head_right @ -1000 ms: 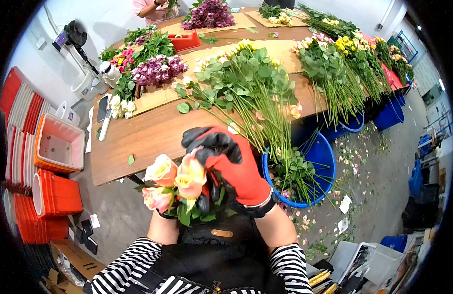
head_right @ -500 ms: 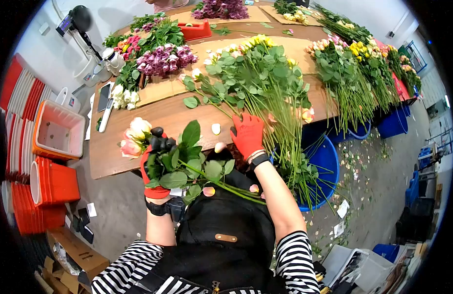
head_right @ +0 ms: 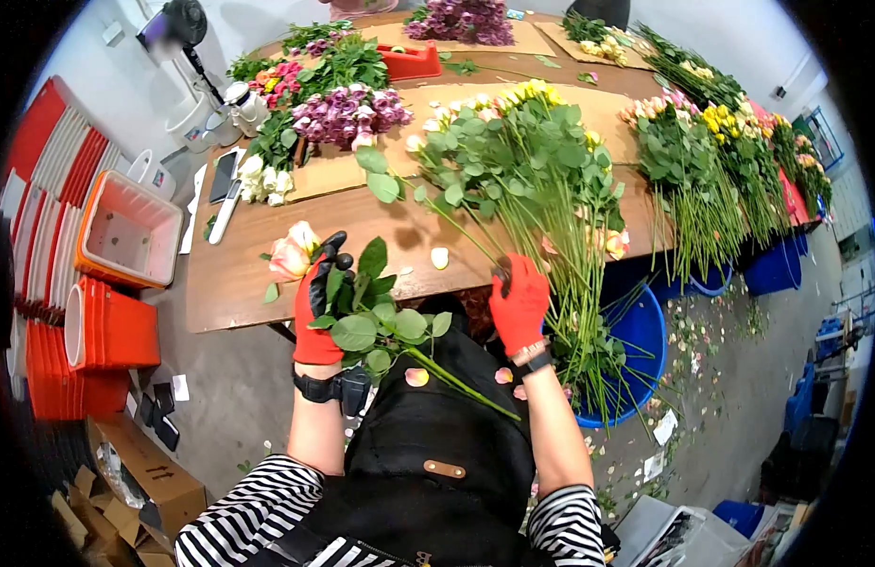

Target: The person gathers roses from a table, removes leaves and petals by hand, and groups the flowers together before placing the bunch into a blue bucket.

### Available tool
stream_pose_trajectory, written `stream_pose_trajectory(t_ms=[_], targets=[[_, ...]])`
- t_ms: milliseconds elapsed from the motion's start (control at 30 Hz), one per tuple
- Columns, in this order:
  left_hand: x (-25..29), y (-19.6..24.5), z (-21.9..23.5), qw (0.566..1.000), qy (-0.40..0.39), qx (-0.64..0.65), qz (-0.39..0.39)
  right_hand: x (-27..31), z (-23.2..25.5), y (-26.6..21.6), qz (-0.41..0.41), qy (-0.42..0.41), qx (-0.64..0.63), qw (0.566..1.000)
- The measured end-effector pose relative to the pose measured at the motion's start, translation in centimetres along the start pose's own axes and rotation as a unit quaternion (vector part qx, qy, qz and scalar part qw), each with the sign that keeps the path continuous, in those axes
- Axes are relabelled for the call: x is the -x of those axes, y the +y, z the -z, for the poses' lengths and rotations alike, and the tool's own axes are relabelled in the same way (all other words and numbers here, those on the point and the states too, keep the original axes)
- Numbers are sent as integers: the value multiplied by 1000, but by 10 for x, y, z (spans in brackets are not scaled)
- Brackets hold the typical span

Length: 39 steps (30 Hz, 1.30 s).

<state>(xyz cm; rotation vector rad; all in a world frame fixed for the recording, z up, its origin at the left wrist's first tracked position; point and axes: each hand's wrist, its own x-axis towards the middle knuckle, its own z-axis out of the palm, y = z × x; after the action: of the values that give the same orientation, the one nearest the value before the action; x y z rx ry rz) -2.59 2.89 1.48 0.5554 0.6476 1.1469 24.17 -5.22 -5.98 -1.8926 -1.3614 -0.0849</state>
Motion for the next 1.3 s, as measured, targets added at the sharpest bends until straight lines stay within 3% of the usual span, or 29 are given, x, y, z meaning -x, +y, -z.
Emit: stream_pose_trajectory(t_ms=[33, 67, 133, 200, 233, 267, 300, 367, 433, 533, 567, 600, 667, 767, 867, 900, 1000, 1033, 1133, 1200, 1267, 1300], targets=[[-1, 2, -6, 998, 16, -50, -20, 5, 15, -10, 2, 4, -12, 1000], [-4, -2, 0, 994, -18, -90, -58, 12, 28, -18, -15, 4, -48, 999], [-12, -5, 1, 994, 30, -89, -50, 38, 32, -5, -18, 29, -123, 992], [-7, 5, -19, 995, 5, -77, -70, 56, 40, -2, 2, 25, -176, 984], [-13, 0, -10, 985, -33, -114, -124, 64, 45, -1, 42, 26, -138, 989], [-13, 5, -16, 970, -71, -152, -176, 72, 53, -9, 27, 10, -156, 987], [-5, 6, -25, 989, -107, 6, -98, 78, 60, -17, 31, -1, -155, 987], [3, 5, -23, 991, -114, -16, -68, 90, 66, -17, 55, -23, -116, 991], [11, 0, -13, 988, -147, 4, -43, 104, 64, -8, 25, -44, -116, 992], [18, -17, 13, 978, -175, -86, -74, 118, 62, 5, -17, -60, -127, 990], [22, -16, 9, 910, -206, -289, -213, 122, 59, 9, -30, -59, -137, 988], [27, -14, 6, 794, -180, -455, -360, 126, 59, 12, -43, -58, -147, 987], [32, -23, 12, 837, -184, -411, -309, 127, 63, 8, -65, -69, -162, 982], [39, -17, 8, 747, -213, -494, -391, 135, 63, 12, -133, -100, -205, 964], [43, -13, -4, 746, -213, -515, -365, 135, 67, 10, -135, -100, -222, 961], [43, -17, -7, 777, -196, -479, -358, 133, 69, 7, -106, -89, -212, 967], [40, -19, -2, 805, -228, -434, -333, 130, 78, -2, -81, -85, -190, 975], [40, -17, -1, 790, -238, -457, -333, 131, 81, -3, -84, -88, -183, 976], [46, -21, -8, 826, -171, -430, -322, 135, 87, -8, -107, -99, -221, 964], [40, -25, -12, 922, -144, -284, -221, 133, 92, -17, -96, -92, -226, 965], [43, -13, -27, 862, -141, -415, -254, 137, 95, -17, -108, -104, -219, 964], [45, -9, -32, 828, -138, -470, -273, 139, 95, -17, -200, -110, -320, 920]])
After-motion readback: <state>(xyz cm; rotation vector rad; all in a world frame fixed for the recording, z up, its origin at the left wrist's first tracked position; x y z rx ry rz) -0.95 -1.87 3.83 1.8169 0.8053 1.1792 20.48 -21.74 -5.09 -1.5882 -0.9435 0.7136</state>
